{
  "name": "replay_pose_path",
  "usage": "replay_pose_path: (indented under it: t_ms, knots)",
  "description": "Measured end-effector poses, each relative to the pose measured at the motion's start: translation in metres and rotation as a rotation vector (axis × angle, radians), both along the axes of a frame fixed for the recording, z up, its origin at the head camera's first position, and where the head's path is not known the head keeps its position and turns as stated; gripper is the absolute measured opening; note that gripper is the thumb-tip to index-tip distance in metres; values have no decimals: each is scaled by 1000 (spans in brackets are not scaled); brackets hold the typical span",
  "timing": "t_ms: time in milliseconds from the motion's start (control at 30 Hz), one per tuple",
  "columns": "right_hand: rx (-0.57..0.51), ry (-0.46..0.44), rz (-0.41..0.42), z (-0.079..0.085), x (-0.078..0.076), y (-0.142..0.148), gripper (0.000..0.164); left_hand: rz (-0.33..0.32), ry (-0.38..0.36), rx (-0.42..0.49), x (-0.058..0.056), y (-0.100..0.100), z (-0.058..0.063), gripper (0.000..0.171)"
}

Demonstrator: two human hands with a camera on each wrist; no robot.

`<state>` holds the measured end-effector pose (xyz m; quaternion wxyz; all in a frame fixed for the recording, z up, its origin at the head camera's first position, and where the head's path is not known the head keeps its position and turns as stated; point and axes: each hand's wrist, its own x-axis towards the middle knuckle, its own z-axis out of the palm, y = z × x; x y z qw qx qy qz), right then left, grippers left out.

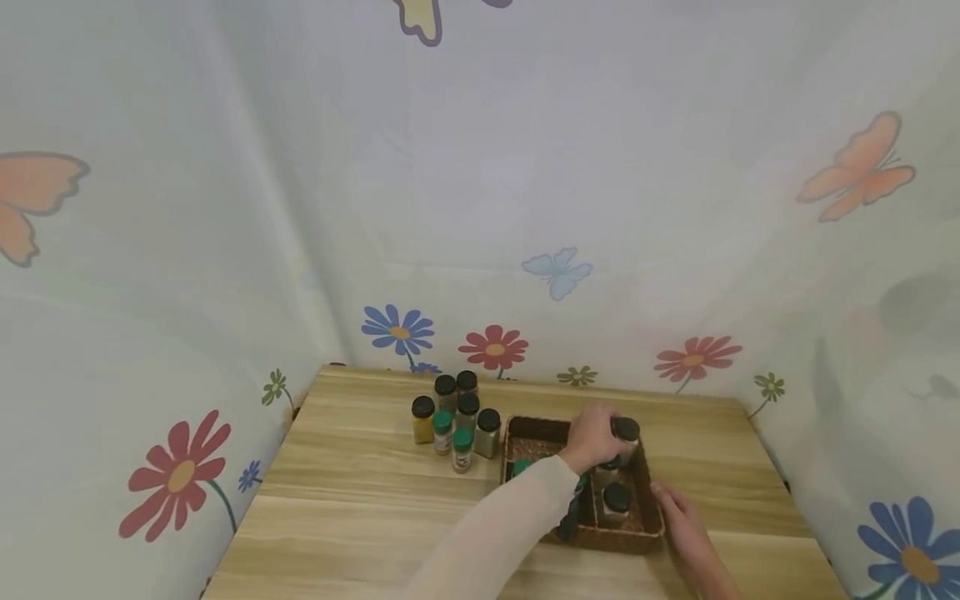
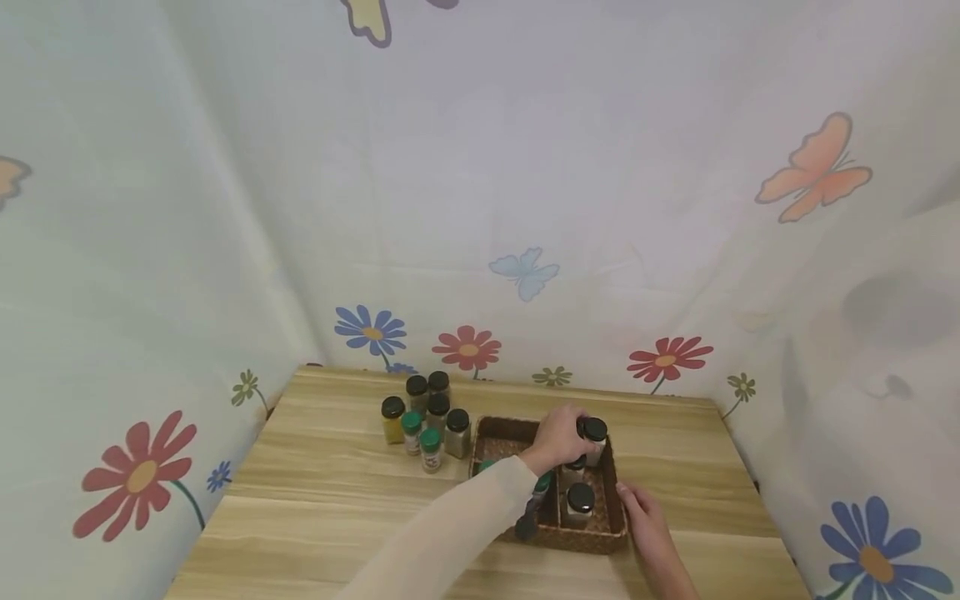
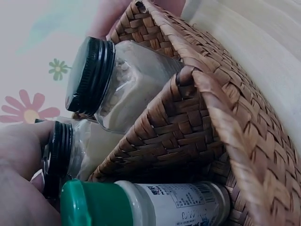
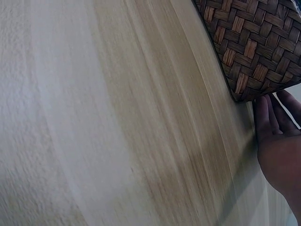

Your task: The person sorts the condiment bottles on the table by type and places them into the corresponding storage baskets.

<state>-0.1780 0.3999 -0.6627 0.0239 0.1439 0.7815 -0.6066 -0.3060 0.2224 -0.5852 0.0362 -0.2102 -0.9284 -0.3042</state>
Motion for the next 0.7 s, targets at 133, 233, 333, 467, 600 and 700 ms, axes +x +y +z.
replay_pose_path:
  t_ms: [133, 233, 333, 467, 600, 700]
  knots:
    - [-8, 19, 2, -1, 1, -1, 77, 33, 7, -18, 3, 1, 0, 48]
    - [-13, 36, 0, -1, 0, -3, 76, 50, 17, -47, 6, 2, 2, 49]
    - [-37, 28, -4, -2, 0, -3, 76, 69, 15, -81, 7, 3, 3, 48]
    - [-47, 2, -2, -3, -1, -4, 77, 86, -12, -135, 7, 5, 3, 46]
    - [-35, -4, 2, -2, -1, -3, 77, 77, -19, -158, 6, 7, 3, 44]
    - [-23, -3, 9, -1, -2, -2, 78, 60, -25, -147, 5, 7, 3, 44]
